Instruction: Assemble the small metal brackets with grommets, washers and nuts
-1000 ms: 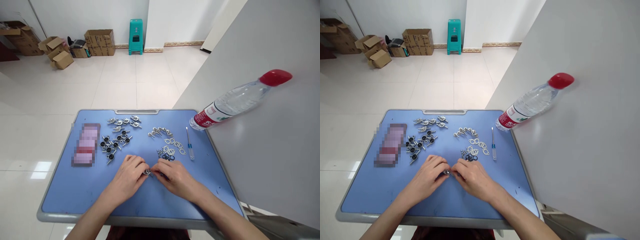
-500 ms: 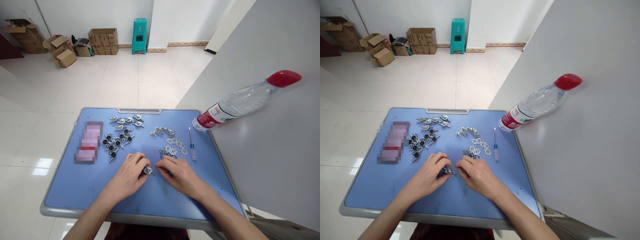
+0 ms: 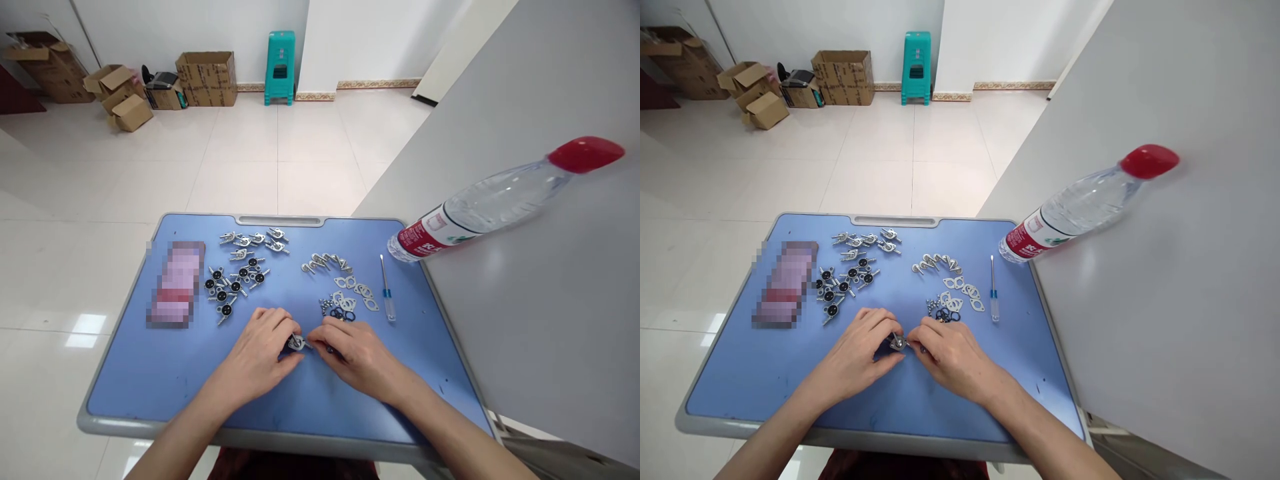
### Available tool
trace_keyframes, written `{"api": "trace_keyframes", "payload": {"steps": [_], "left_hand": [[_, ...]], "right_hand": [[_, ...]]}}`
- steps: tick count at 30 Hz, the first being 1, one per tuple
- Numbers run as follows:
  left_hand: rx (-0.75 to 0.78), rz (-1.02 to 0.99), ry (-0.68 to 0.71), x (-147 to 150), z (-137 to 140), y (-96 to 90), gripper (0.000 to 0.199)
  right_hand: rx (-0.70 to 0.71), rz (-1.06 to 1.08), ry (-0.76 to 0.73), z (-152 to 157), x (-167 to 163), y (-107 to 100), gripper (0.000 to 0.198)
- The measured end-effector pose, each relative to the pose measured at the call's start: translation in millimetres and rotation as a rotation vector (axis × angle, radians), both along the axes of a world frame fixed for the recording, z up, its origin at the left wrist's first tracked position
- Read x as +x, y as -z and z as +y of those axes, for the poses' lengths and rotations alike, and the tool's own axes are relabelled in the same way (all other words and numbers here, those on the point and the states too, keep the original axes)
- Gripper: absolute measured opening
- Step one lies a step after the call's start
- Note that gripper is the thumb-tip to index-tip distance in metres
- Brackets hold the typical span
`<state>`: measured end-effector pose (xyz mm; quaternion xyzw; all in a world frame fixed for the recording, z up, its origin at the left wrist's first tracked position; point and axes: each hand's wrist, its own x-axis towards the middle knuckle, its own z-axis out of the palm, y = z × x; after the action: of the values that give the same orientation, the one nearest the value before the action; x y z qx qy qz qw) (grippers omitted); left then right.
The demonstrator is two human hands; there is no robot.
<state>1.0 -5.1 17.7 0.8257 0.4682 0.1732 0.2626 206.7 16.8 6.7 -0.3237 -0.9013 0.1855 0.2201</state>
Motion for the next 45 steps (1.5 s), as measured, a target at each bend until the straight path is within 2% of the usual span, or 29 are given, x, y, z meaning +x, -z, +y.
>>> {"api": "trace_keyframes", "payload": {"steps": [7, 16, 26, 34, 38, 45], "left_hand": [[0.027, -0.011, 0.029, 1.0, -0.3, 3.3, 0.011], [0.021, 0.005, 0.037, 2.2, -2.1, 6.2, 0.013], [-0.001, -0.013, 0.044, 0.9, -1.5, 6.2, 0.012], [-0.032, -0.023, 0.041, -0.2, -2.4, 6.5, 0.011], [-0.037, -0.021, 0.044, -0.2, -2.9, 5.8, 0.011], [-0.043, -0.017, 0.049, -0.6, -2.5, 6.2, 0.011]], "right_hand": [[0.022, 0.029, 0.024, 2.1, 1.6, -2.6, 0.018], [0.038, 0.025, -0.024, -1.4, -1.2, 0.2, 0.02], [0.26, -0.095, -0.088, -4.5, -5.0, 6.7, 0.029], [0.332, -0.1, -0.16, -4.3, -3.0, -0.1, 0.031], [0.248, -0.066, -0.16, -1.7, -0.6, -0.7, 0.028], [0.008, 0.131, -0.039, 7.2, 9.2, -3.7, 0.015]]}}
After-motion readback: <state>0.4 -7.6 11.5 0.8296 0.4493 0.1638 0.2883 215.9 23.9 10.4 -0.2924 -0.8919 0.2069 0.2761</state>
